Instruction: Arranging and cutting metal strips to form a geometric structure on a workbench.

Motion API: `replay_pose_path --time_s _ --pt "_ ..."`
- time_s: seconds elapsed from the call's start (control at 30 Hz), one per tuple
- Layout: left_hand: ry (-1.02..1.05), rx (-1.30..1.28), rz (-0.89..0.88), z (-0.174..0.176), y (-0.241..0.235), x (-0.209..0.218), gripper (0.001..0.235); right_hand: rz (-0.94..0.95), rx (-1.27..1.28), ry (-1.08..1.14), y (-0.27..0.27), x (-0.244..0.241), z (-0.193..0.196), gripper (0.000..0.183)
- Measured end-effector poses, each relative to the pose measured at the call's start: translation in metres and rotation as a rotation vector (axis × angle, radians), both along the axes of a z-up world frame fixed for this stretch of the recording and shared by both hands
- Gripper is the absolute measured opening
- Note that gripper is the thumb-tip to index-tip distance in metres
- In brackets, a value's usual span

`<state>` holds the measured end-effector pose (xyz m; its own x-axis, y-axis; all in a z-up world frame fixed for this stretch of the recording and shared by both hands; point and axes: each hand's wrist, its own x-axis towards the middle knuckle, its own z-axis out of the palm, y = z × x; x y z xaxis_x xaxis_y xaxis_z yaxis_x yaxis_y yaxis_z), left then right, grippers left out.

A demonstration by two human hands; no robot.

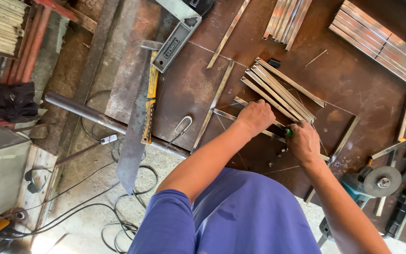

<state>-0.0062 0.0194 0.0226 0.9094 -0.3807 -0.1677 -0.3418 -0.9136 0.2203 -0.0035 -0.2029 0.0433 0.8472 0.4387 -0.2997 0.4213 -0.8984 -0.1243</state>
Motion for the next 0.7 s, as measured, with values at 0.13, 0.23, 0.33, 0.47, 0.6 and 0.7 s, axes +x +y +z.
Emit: replay_pose_path --time_s 0.13,0.23,0.33,0.47,0.6,0.7 --pt "-0.021 -0.014 -0.003 -0.004 -0.002 0.001 0.019 -0.004 -0.018 0.049 -0.001 0.001 0.000 0.034" --pt "-0.028 -0.006 0.003 -0.007 -0.003 0.000 0.018 -0.015 -0.001 0.060 -0.001 0.002 0.001 0.036" --pt "-0.027 -0.002 0.005 -0.005 -0.002 -0.001 0.018 -0.013 0.002 0.053 -0.003 0.001 0.002 0.036" --pt "-0.101 -0.026 -0.002 -0.005 0.002 -0.002 0.017 -0.011 -0.001 0.047 -0.007 0.001 0.000 0.034" --pt "-0.104 -0.076 -0.052 -0.005 0.007 -0.002 0.020 -0.037 0.079 0.043 -0.004 -0.001 0.004 0.035" --pt "-0.125 -0.042 -0.077 -0.001 0.013 -0.003 0.019 -0.054 0.092 0.057 0.001 0.001 0.008 0.029"
